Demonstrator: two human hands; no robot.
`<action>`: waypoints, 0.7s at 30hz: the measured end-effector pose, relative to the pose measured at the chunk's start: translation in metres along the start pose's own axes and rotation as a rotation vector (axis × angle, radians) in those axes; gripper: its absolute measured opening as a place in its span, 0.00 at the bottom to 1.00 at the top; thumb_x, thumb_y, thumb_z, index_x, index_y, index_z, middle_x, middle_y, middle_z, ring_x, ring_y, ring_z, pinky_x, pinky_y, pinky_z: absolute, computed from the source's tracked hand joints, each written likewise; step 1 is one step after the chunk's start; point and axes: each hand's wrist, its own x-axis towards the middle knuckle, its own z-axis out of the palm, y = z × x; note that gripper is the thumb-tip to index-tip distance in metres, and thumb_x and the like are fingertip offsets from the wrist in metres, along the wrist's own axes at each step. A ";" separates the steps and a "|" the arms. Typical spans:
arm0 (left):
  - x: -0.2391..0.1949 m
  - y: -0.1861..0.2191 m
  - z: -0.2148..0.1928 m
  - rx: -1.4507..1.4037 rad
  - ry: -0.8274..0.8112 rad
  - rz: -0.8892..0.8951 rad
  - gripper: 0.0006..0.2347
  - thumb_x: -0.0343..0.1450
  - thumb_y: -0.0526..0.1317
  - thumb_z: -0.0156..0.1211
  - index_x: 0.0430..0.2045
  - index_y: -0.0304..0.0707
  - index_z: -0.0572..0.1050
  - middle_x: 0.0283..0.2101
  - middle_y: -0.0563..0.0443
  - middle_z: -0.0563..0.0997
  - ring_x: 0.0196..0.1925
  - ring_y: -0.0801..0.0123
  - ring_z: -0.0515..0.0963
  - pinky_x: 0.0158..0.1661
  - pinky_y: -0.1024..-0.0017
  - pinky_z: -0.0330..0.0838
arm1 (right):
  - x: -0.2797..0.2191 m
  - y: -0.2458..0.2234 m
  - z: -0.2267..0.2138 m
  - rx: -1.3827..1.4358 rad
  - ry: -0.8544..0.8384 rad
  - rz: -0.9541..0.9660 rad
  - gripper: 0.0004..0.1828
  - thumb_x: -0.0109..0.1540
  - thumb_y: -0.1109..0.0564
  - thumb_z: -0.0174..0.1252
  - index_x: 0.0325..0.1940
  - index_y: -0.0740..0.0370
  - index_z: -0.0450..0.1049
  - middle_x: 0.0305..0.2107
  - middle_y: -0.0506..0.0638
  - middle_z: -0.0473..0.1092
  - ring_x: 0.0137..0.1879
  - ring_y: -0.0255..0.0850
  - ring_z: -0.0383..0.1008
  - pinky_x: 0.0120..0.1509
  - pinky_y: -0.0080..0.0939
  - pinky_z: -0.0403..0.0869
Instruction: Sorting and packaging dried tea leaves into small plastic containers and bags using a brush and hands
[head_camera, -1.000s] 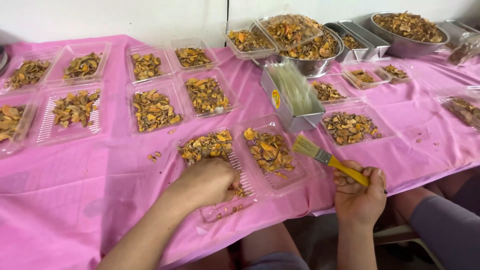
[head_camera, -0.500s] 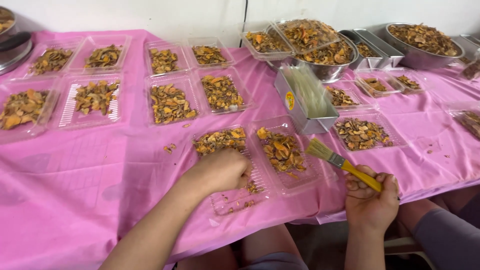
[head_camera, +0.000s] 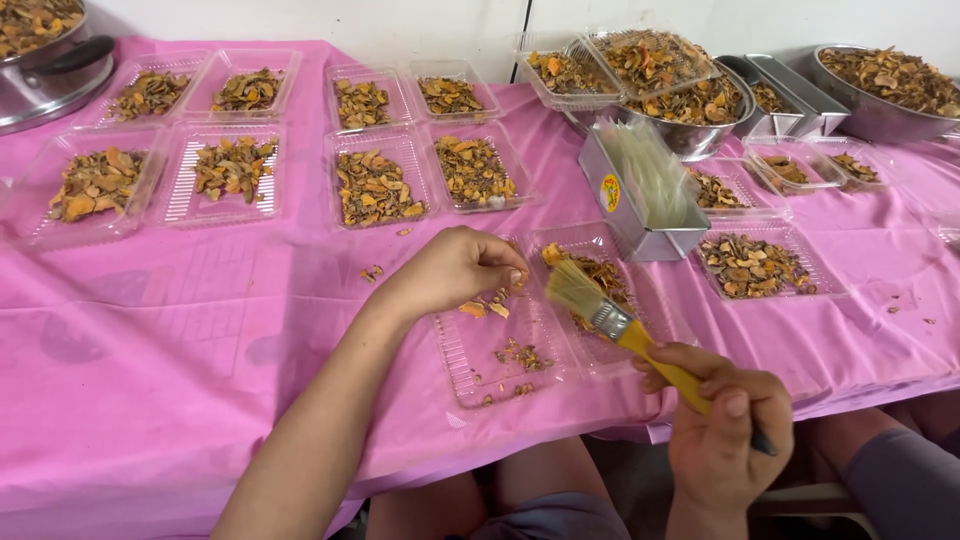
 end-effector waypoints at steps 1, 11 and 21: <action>-0.001 0.001 -0.001 0.002 -0.001 0.001 0.06 0.70 0.38 0.64 0.36 0.46 0.86 0.33 0.63 0.87 0.35 0.84 0.80 0.41 0.79 0.73 | -0.001 0.001 0.007 0.001 0.002 -0.002 0.17 0.72 0.45 0.51 0.41 0.60 0.59 0.43 0.75 0.73 0.35 0.61 0.79 0.39 0.48 0.80; -0.007 0.008 -0.008 -0.167 0.004 0.009 0.05 0.70 0.35 0.66 0.36 0.41 0.85 0.32 0.58 0.87 0.32 0.82 0.81 0.37 0.80 0.76 | -0.006 -0.008 0.028 -0.135 -0.076 -0.032 0.15 0.72 0.52 0.46 0.36 0.64 0.60 0.37 0.74 0.74 0.43 0.60 0.82 0.42 0.49 0.86; -0.018 0.017 -0.025 -0.213 0.159 0.098 0.06 0.69 0.33 0.67 0.37 0.43 0.84 0.37 0.55 0.88 0.40 0.77 0.86 0.48 0.78 0.82 | -0.010 0.002 0.030 -0.154 -0.061 -0.019 0.14 0.73 0.53 0.44 0.38 0.66 0.61 0.40 0.75 0.73 0.48 0.60 0.81 0.41 0.48 0.86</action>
